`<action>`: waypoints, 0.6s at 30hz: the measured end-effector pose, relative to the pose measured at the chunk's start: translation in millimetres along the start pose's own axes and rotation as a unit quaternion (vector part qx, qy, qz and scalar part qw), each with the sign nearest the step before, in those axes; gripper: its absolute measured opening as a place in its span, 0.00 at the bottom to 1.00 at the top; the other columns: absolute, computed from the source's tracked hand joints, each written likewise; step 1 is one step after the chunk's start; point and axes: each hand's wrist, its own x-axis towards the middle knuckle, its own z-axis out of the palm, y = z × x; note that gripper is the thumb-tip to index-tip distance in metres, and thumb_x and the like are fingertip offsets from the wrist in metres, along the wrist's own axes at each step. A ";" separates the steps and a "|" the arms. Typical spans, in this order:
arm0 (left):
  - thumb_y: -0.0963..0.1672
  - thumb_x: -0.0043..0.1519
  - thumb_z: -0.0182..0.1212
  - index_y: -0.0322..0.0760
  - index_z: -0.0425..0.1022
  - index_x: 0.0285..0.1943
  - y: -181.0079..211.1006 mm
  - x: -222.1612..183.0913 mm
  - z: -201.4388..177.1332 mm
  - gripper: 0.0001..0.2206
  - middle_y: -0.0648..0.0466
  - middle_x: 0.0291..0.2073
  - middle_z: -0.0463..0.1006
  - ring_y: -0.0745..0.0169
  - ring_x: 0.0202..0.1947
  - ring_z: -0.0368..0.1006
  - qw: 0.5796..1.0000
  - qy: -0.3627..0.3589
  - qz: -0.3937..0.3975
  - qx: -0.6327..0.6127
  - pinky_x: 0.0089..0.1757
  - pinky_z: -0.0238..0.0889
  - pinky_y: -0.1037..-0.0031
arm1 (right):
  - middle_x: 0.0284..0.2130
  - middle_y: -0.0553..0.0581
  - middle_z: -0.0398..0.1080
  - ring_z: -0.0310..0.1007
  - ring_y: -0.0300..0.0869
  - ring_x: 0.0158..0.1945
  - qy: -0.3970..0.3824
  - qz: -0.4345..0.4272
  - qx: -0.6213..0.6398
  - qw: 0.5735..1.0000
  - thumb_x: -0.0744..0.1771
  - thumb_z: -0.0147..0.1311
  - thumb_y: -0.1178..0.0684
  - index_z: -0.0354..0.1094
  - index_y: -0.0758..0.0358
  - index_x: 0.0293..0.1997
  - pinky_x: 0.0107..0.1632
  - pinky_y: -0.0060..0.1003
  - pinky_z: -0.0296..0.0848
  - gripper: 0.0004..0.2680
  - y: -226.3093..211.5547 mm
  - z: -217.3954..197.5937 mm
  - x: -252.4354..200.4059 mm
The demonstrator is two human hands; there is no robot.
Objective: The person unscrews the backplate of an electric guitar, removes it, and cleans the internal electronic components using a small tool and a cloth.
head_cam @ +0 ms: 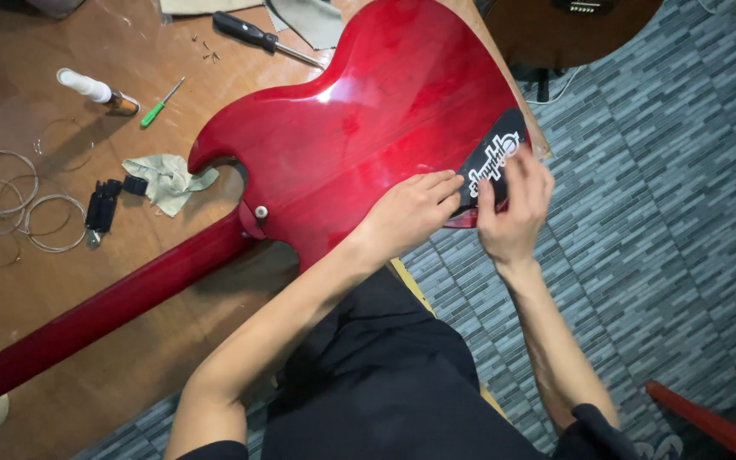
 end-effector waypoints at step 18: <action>0.38 0.65 0.57 0.31 0.75 0.51 11.7 7.8 -3.6 0.08 0.42 0.53 0.77 0.47 0.58 0.75 0.991 0.088 -0.081 0.054 0.54 0.72 0.69 | 0.38 0.54 0.69 0.73 0.45 0.42 -0.141 0.186 0.101 0.967 0.69 0.71 0.40 0.76 0.60 0.52 0.43 0.40 0.72 0.16 99.1 34.5 62.9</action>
